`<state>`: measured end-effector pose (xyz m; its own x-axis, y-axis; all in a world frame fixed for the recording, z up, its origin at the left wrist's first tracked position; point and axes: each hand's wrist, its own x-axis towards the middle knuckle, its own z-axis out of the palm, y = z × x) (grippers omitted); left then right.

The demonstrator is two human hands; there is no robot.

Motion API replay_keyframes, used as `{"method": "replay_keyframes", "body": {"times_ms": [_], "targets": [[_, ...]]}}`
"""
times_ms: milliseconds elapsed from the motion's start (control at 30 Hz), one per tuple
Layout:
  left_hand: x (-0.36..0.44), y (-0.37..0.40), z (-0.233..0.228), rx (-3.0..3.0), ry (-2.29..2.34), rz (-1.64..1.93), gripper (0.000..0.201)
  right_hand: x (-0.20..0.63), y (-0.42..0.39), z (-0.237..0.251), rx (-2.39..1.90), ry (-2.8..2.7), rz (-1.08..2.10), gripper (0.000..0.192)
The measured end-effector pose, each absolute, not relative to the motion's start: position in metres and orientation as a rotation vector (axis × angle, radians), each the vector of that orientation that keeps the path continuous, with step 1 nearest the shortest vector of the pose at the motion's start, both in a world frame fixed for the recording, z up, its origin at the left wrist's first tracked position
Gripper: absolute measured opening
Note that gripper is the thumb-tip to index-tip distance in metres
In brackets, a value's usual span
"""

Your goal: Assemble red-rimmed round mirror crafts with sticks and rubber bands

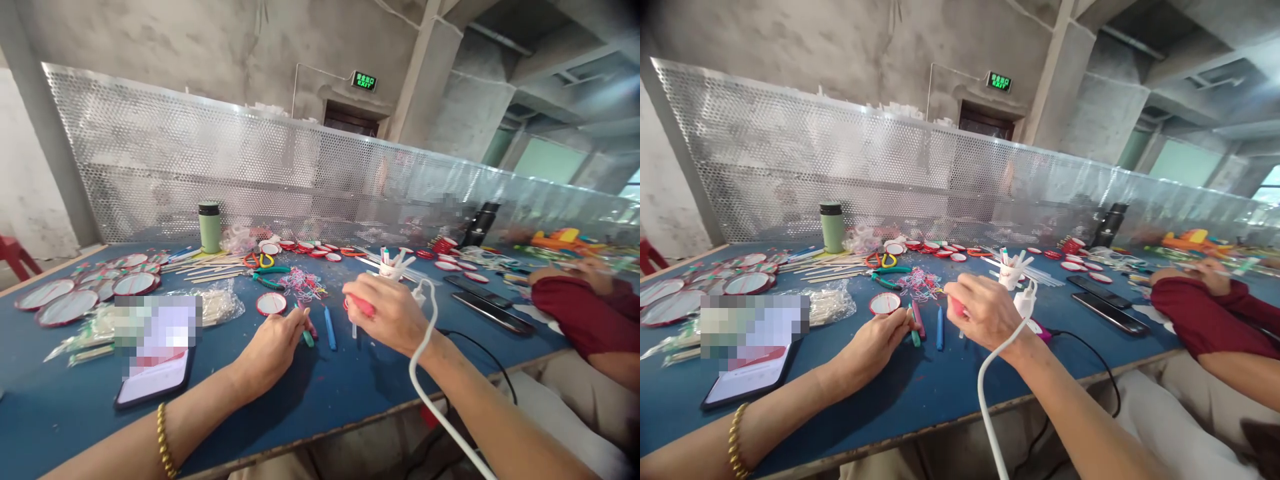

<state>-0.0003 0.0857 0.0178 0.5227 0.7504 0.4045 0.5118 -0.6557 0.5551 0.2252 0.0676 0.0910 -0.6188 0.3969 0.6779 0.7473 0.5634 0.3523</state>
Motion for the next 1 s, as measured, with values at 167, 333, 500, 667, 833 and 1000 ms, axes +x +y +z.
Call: {"method": "replay_keyframes", "body": {"times_ms": [167, 333, 500, 667, 833, 1000], "targets": [[0.01, 0.091, 0.016, 2.456, 1.022, 0.872, 0.027, 0.218, 0.059, 0.08, -0.842, -1.868, -0.433, 0.021], [0.011, 0.095, 0.018, 2.353, 0.89, 0.866, 0.025, 0.185, 0.06, 0.088, -0.806, -1.788, -0.086, 0.017], [-0.004, 0.092, 0.031, 1.912, 0.834, 1.034, 0.033, 0.165, 0.075, 0.096, -0.751, -1.726, 0.11, 0.019], [-0.02, 0.087, 0.044, 1.42, 0.78, 1.001, 0.032, 0.165, 0.086, 0.074, -0.75, -1.59, 0.164, 0.015], [-0.011, 0.079, 0.04, 1.332, 0.684, 0.991, 0.036, 0.167, 0.076, 0.058, -0.783, -1.715, -0.02, 0.012], [0.0, 0.079, 0.023, 1.263, 0.698, 0.999, 0.041, 0.162, 0.069, 0.059, -0.75, -1.769, -0.14, 0.011]]}}
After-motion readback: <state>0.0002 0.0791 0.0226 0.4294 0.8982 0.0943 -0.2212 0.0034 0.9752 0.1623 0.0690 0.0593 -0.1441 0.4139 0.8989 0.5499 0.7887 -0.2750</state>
